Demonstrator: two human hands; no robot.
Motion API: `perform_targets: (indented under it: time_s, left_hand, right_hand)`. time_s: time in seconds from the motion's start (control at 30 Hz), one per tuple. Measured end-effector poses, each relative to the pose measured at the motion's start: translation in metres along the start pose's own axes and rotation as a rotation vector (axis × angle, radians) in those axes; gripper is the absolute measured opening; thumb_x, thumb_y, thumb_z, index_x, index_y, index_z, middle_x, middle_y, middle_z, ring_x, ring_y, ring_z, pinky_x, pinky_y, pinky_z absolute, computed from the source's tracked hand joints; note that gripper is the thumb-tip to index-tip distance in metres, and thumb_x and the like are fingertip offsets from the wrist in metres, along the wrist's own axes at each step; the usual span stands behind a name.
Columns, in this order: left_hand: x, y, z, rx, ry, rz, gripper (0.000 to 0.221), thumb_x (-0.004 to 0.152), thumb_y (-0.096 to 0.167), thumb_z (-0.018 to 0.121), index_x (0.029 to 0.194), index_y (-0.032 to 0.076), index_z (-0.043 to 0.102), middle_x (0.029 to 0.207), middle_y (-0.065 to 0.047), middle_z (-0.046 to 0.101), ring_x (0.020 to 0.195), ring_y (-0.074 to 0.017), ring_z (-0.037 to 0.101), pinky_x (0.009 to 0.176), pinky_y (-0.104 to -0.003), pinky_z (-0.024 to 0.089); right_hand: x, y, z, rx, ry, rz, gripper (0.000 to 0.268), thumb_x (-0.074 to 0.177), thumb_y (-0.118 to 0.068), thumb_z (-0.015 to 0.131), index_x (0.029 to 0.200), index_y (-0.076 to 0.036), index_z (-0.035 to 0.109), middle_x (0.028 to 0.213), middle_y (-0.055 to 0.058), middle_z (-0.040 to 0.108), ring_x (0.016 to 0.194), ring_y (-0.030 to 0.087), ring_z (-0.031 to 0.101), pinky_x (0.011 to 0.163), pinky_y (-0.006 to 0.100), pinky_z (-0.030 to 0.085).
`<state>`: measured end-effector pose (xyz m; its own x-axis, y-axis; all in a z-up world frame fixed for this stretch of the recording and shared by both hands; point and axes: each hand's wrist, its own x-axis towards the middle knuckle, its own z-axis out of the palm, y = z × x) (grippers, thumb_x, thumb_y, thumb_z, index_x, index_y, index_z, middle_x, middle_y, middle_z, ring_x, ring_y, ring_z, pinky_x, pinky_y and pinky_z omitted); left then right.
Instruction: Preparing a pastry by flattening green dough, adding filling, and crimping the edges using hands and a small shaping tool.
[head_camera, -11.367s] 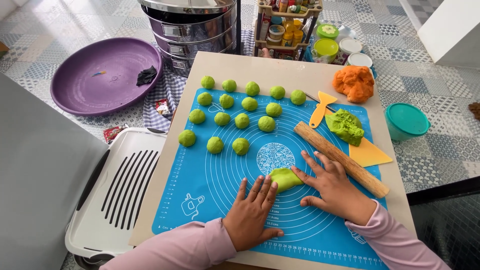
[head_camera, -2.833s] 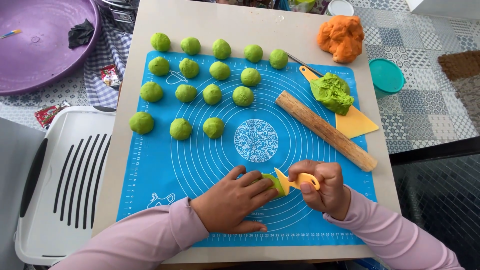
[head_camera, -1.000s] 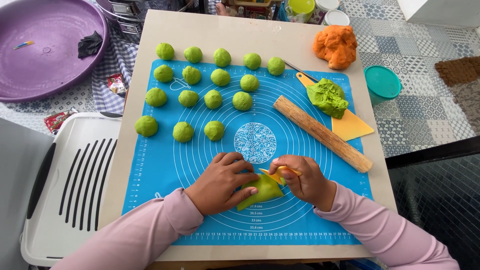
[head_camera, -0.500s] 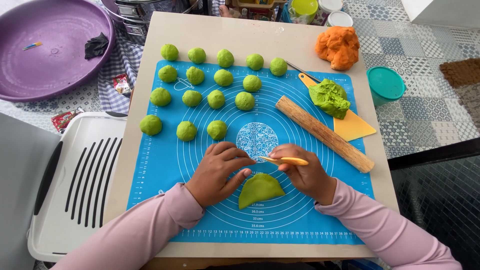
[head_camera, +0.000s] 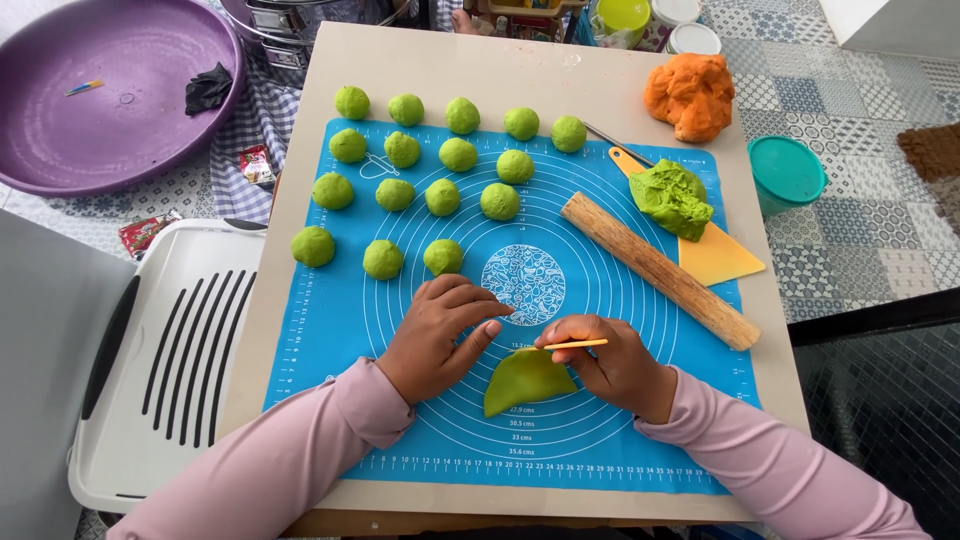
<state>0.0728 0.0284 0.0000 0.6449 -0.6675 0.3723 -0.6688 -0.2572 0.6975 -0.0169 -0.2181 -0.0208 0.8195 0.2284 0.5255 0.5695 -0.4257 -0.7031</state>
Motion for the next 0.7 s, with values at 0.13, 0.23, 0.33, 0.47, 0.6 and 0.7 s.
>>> perform_targets:
  time_s: [0.13,0.23,0.33,0.47,0.6,0.7]
  left_hand:
    - [0.000,0.000,0.000,0.006,-0.012,-0.006,0.042,0.105,0.038,0.046,0.114,0.014,0.079,0.111,-0.014,0.075,0.113,-0.0315,0.061,0.096,-0.047,0.045]
    - [0.000,0.001,-0.001,0.003,-0.020,-0.010,0.043,0.105,0.039,0.045,0.114,0.015,0.079,0.111,-0.013,0.075,0.113,-0.0313,0.061,0.096,-0.047,0.045]
    - [0.000,0.001,-0.002,-0.001,-0.022,-0.013,0.043,0.104,0.039,0.046,0.114,0.014,0.079,0.111,-0.013,0.075,0.113,-0.0312,0.060,0.096,-0.047,0.045]
    - [0.000,-0.001,0.000,-0.008,-0.021,-0.015,0.043,0.105,0.039,0.046,0.114,0.014,0.079,0.111,-0.013,0.075,0.114,-0.0316,0.060,0.097,-0.047,0.044]
    - [0.000,0.000,0.002,-0.007,-0.004,-0.022,0.042,0.105,0.039,0.046,0.113,0.014,0.079,0.111,-0.014,0.075,0.114,-0.0317,0.061,0.097,-0.047,0.044]
    - [0.002,-0.001,0.004,-0.012,0.028,-0.027,0.042,0.106,0.038,0.045,0.114,0.013,0.079,0.111,-0.014,0.075,0.115,-0.0328,0.061,0.097,-0.048,0.044]
  right_hand:
    - [0.001,-0.003,0.001,-0.003,-0.019,-0.015,0.014,0.099,-0.019,0.062,0.106,-0.007,0.064,0.096,0.013,0.079,0.076,0.030,0.079,0.067,0.041,0.065]
    - [0.001,-0.001,0.002,0.003,-0.023,-0.007,0.014,0.099,-0.019,0.063,0.106,-0.008,0.065,0.095,0.013,0.079,0.076,0.029,0.079,0.066,0.040,0.065]
    - [0.001,-0.001,0.003,-0.014,-0.027,0.005,0.014,0.099,-0.020,0.062,0.106,-0.009,0.065,0.095,0.011,0.079,0.076,0.029,0.079,0.066,0.040,0.065]
    - [0.000,-0.001,0.006,-0.063,-0.069,-0.003,0.012,0.099,-0.021,0.063,0.103,-0.009,0.066,0.091,0.009,0.079,0.078,0.029,0.079,0.068,0.040,0.065]
    - [0.008,-0.004,0.008,-0.122,-0.122,-0.021,0.014,0.100,-0.024,0.061,0.100,-0.010,0.066,0.087,0.009,0.077,0.075,0.028,0.078,0.067,0.040,0.065]
    - [0.036,-0.005,-0.004,-0.075,-0.158,0.164,0.025,0.104,-0.030,0.059,0.092,-0.008,0.062,0.071,0.008,0.072,0.063,0.024,0.074,0.062,0.038,0.064]
